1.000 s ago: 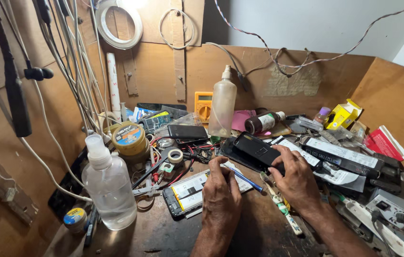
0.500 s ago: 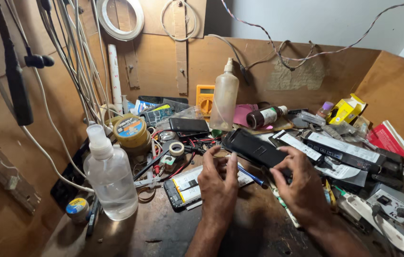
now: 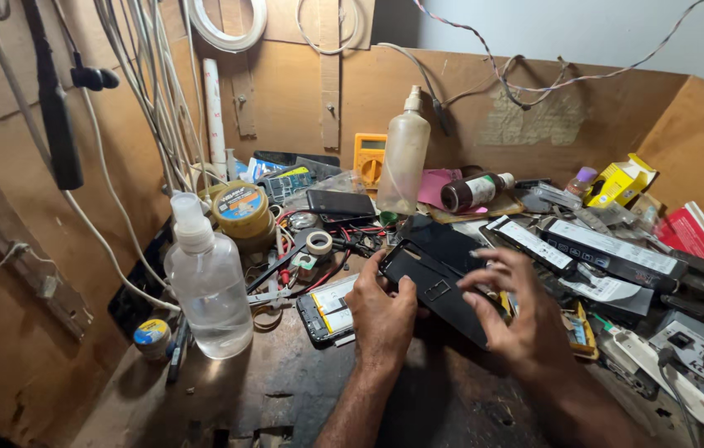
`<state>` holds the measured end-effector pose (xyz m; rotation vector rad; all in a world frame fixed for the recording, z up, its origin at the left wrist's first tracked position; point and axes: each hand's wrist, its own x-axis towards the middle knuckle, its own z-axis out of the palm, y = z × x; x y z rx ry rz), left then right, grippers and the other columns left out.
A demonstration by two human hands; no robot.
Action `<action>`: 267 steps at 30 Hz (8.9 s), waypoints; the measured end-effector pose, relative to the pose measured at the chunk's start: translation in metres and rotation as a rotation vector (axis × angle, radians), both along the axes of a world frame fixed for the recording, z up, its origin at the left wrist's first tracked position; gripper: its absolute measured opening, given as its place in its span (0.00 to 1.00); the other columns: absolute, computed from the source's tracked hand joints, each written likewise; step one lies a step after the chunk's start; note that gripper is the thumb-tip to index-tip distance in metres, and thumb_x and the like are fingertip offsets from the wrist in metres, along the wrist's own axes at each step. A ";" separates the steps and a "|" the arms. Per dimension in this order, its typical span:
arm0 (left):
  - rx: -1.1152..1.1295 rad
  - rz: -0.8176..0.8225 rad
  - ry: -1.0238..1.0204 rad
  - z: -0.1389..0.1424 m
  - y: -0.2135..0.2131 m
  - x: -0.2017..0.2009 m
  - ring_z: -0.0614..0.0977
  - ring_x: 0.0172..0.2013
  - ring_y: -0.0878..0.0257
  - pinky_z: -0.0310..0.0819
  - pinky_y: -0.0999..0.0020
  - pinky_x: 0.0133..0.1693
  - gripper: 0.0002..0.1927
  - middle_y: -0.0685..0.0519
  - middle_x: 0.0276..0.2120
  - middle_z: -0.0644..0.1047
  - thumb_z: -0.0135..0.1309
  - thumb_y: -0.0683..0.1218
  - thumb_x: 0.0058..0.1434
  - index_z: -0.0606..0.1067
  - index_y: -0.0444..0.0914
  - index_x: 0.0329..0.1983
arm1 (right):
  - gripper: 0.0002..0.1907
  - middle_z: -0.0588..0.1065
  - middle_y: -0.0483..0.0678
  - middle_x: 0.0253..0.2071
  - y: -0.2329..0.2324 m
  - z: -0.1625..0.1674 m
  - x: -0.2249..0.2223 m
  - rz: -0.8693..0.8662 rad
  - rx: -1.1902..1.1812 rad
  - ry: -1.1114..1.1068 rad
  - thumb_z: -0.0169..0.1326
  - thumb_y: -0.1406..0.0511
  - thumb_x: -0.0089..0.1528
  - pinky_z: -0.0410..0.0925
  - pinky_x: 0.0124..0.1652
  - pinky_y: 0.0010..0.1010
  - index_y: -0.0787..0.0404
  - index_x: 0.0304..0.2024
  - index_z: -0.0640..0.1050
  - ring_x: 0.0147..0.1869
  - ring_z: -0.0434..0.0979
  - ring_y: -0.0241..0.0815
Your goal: The person works on a disassembled smartphone at a cluttered workbench. They use a small blue tool to pry and adjust internal components, then place a black back cover onto the device and press it into place. The person handles the phone and back cover throughout the clip.
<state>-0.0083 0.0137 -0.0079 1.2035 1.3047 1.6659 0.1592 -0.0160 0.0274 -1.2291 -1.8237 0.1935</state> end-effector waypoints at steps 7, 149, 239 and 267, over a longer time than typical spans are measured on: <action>-0.012 -0.022 -0.014 0.008 -0.003 -0.001 0.86 0.19 0.60 0.82 0.68 0.20 0.26 0.44 0.25 0.83 0.53 0.37 0.55 0.72 0.28 0.59 | 0.35 0.83 0.44 0.45 0.022 0.003 -0.005 0.121 -0.108 -0.152 0.63 0.72 0.52 0.66 0.59 0.38 0.56 0.61 0.68 0.57 0.79 0.41; 0.059 0.006 0.076 0.010 -0.008 0.002 0.87 0.24 0.61 0.83 0.67 0.27 0.21 0.43 0.27 0.84 0.54 0.39 0.55 0.76 0.29 0.53 | 0.27 0.80 0.56 0.29 0.066 -0.008 -0.029 0.044 0.031 -0.186 0.55 0.72 0.59 0.74 0.36 0.43 0.65 0.60 0.65 0.35 0.84 0.54; 0.039 0.116 0.064 0.008 -0.003 0.003 0.89 0.35 0.54 0.84 0.63 0.39 0.20 0.40 0.34 0.84 0.57 0.42 0.52 0.78 0.30 0.49 | 0.19 0.81 0.49 0.28 0.055 -0.003 -0.036 -0.037 -0.165 -0.072 0.58 0.68 0.59 0.74 0.36 0.37 0.62 0.52 0.73 0.33 0.83 0.42; 0.033 0.098 0.024 0.009 -0.004 0.002 0.89 0.34 0.56 0.84 0.64 0.37 0.20 0.42 0.33 0.85 0.57 0.42 0.51 0.79 0.30 0.48 | 0.24 0.82 0.51 0.31 0.058 -0.008 -0.028 -0.010 -0.169 -0.068 0.57 0.67 0.59 0.74 0.39 0.39 0.62 0.57 0.68 0.36 0.85 0.47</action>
